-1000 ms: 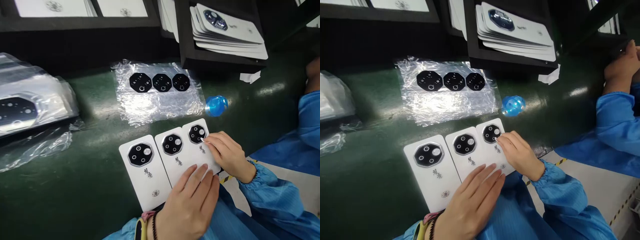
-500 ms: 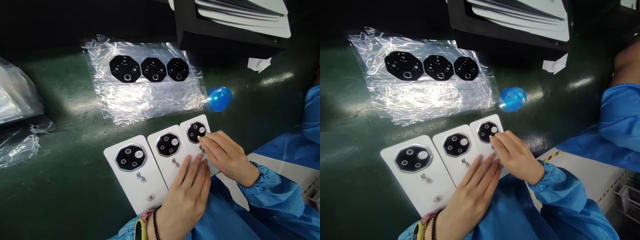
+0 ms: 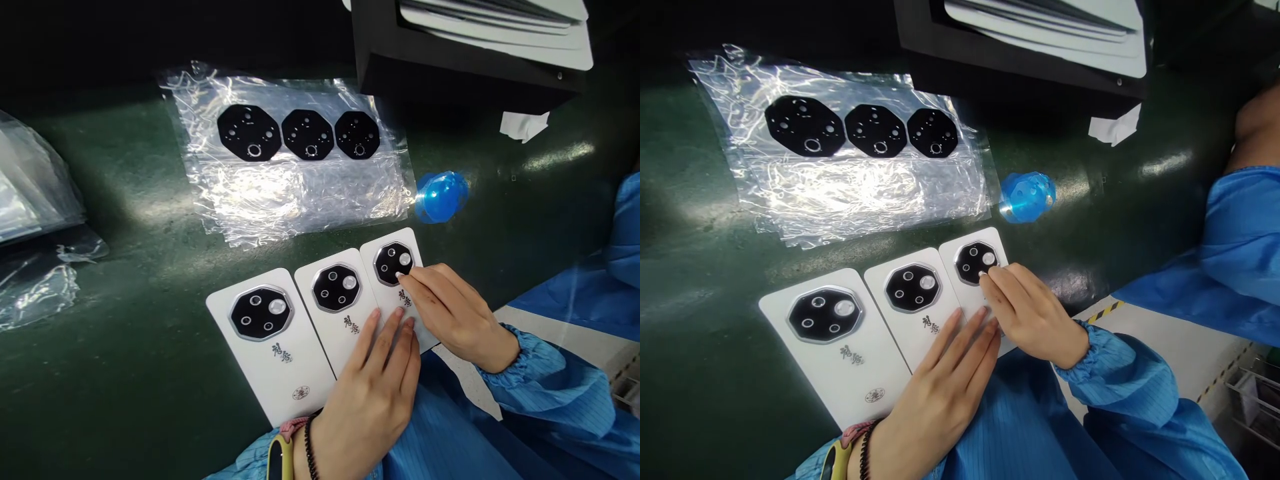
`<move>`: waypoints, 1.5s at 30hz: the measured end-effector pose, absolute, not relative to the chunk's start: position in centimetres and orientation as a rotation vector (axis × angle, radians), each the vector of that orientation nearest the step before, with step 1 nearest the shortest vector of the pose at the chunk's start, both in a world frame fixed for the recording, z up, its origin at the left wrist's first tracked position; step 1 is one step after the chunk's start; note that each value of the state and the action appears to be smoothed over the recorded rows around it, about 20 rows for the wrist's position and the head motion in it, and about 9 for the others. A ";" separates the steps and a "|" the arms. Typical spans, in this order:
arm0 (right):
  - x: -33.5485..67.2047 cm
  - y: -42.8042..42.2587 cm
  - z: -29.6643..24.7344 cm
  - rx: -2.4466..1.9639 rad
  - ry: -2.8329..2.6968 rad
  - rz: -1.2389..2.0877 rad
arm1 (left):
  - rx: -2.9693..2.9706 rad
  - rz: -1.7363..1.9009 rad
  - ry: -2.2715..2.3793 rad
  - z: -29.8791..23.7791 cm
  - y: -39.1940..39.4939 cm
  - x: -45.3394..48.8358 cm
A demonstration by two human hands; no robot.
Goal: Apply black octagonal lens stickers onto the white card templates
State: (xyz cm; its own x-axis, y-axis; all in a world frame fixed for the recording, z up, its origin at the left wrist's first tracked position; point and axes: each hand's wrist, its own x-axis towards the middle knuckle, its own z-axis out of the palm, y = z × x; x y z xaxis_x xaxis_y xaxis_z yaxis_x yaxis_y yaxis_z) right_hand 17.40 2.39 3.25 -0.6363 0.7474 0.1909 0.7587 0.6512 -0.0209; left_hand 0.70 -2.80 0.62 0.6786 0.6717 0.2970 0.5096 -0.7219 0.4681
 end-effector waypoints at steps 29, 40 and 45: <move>16.1 4.4 2.8 -1.207 -2.544 0.147 | 2.558 0.668 0.964 0.3 -2.9 0.5; 15.9 4.6 3.1 -1.085 -2.679 -0.146 | 2.543 0.638 0.951 0.3 -2.9 0.4; 16.0 4.7 3.1 -1.020 -2.711 -0.202 | 2.535 0.644 0.953 0.3 -2.9 0.5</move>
